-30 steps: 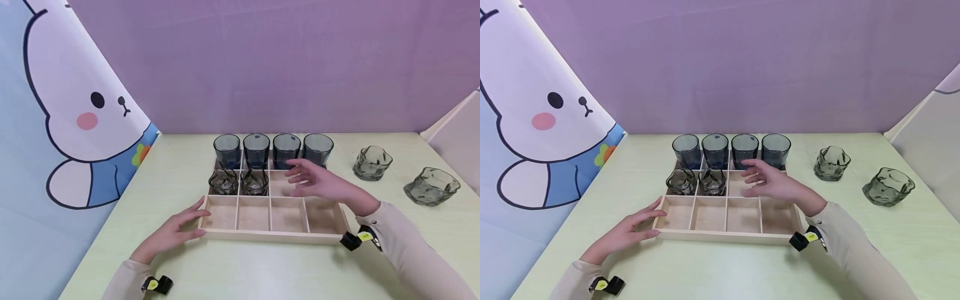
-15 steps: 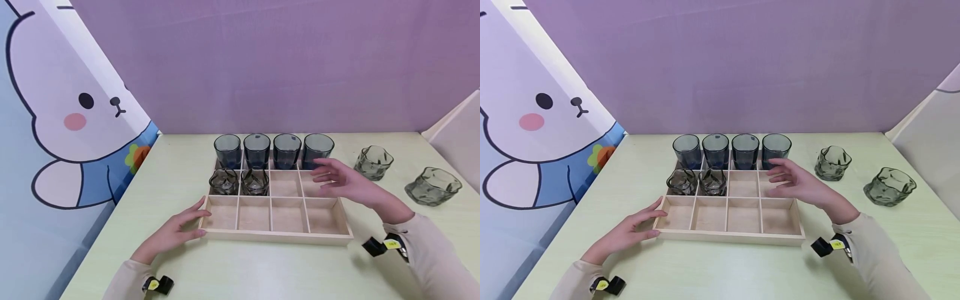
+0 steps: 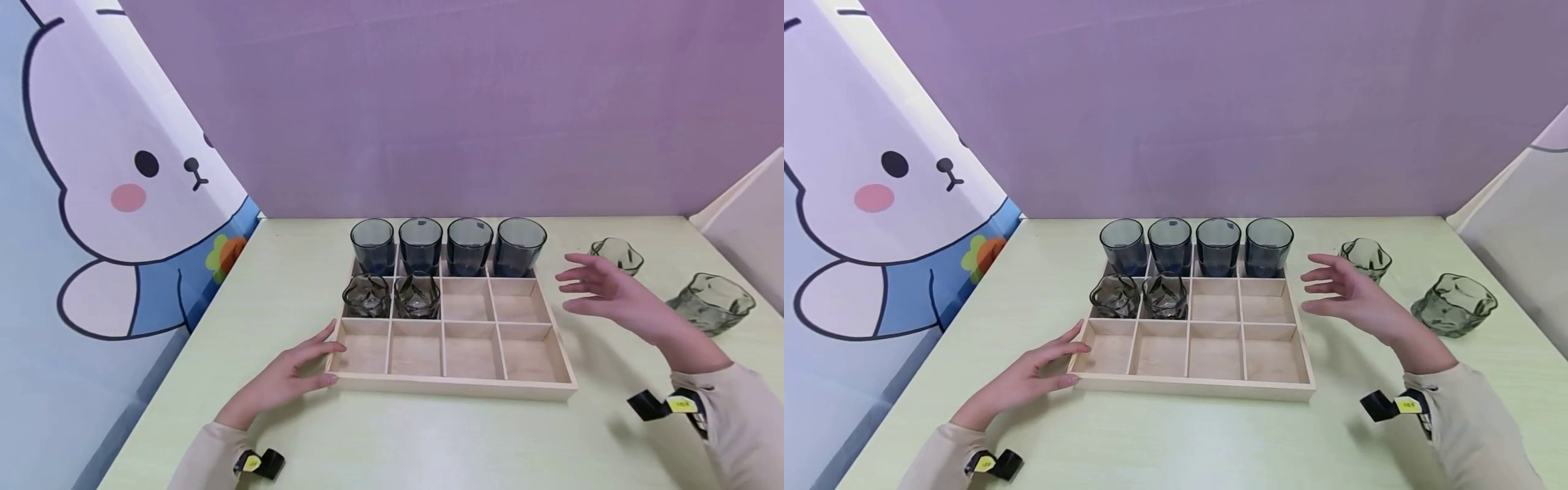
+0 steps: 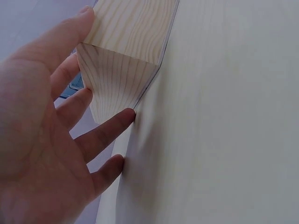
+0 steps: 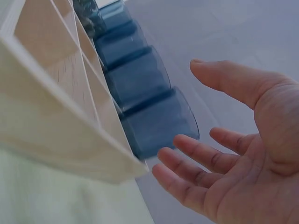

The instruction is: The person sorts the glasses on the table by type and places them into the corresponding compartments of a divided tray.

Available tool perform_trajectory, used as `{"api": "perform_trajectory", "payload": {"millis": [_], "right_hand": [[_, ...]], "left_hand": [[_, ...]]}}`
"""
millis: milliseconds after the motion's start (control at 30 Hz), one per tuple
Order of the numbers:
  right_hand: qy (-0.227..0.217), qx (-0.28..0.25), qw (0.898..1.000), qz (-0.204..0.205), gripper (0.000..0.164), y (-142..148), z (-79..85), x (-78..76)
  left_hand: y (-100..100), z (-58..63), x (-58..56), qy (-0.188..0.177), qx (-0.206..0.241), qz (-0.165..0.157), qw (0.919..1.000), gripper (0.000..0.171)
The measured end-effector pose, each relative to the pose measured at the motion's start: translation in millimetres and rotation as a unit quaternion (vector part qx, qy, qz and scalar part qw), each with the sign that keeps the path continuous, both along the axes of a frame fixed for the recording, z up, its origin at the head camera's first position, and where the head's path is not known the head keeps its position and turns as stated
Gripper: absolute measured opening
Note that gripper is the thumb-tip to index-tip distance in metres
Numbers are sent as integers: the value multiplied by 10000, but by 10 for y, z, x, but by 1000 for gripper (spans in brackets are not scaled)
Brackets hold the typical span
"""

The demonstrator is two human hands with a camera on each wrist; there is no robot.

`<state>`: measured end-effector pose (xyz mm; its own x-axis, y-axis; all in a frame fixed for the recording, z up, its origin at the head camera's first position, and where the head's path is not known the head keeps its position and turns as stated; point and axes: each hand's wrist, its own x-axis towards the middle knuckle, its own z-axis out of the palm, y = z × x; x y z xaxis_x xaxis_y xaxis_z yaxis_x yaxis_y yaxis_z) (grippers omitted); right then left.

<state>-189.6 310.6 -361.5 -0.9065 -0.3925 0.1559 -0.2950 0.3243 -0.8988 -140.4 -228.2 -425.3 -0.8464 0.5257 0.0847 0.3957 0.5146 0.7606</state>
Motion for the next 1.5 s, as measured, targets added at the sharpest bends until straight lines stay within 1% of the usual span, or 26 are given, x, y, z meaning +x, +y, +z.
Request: {"api": "perform_trajectory", "payload": {"millis": [233, 467, 533, 567, 667, 767, 800, 867, 900, 1000, 1067, 1100, 1167, 1200, 1267, 1333, 1367, 1400, 1433, 1500], "right_hand": [[46, 263, 9983, -514, 68, 239, -79, 47], [13, 449, 9955, -835, 67, 480, -119, 106], [28, 363, 9952, -911, 66, 542, -128, 120], [25, 192, 9957, -908, 66, 579, -136, 125], [66, -4, 9943, -1060, 68, 676, -159, 137], [9, -76, 9914, -1309, 68, 771, -171, 152], [1, -3, 9897, -1433, 69, 794, -172, 159], [-19, -82, 9875, -1574, 68, 841, -170, 172], [-28, -252, 9868, -1598, 68, 859, -169, 178], [-69, -1104, 9820, -1532, 66, 908, -174, 200], [-71, -1623, 9744, -1552, 65, 941, -175, 212], [-31, -1780, 9706, -1621, 65, 959, -178, 215], [113, -1919, 9624, -1919, 65, 1000, -194, 213], [209, -2086, 9561, -2046, 65, 1018, -205, 208], [548, -2339, 9432, -2295, 67, 1063, -257, 189], [833, -2666, 9252, -2568, 67, 1092, -297, 172], [952, -2720, 9165, -2775, 67, 1090, -297, 174], [1011, -2603, 9089, -3097, 68, 1084, -285, 177], [1011, -2325, 9010, -3519, 68, 1078, -272, 178], [875, -1718, 8799, -4342, 70, 1069, -232, 180]], "left_hand": [[0, 6, 6, -63, 44, -7, 10000, 44], [1, 10, 8, -82, 47, 5, 10000, 44], [1, 16, 10, -75, 41, 8, 10000, 44], [3, 20, 11, -69, 36, 9, 10000, 44], [7, 24, 14, -26, 16, -3, 10000, 43], [9, 22, 14, 28, 1, -15, 10000, 42], [8, 18, 12, 41, 4, -13, 10000, 42], [7, 19, 11, -4, 3, 15, 10000, 42], [8, 19, 12, -6, -6, 20, 10000, 43], [9, 20, 12, -66, -18, 55, 10000, 44], [12, 22, 13, -94, -29, 72, 9999, 44], [11, 19, 13, -96, -28, 72, 9999, 45], [9, 14, 11, -106, -25, 71, 9999, 45], [7, 13, 10, -116, -23, 73, 9999, 45], [7, 18, 11, -147, -14, 87, 9999, 45], [6, 20, 13, -161, -21, 94, 9998, 45], [6, 22, 14, -165, -28, 101, 9998, 45], [6, 26, 15, -190, -18, 110, 9998, 45], [6, 26, 14, -192, -17, 110, 9998, 45], [8, 25, 14, -177, -17, 100, 9998, 45]]}}
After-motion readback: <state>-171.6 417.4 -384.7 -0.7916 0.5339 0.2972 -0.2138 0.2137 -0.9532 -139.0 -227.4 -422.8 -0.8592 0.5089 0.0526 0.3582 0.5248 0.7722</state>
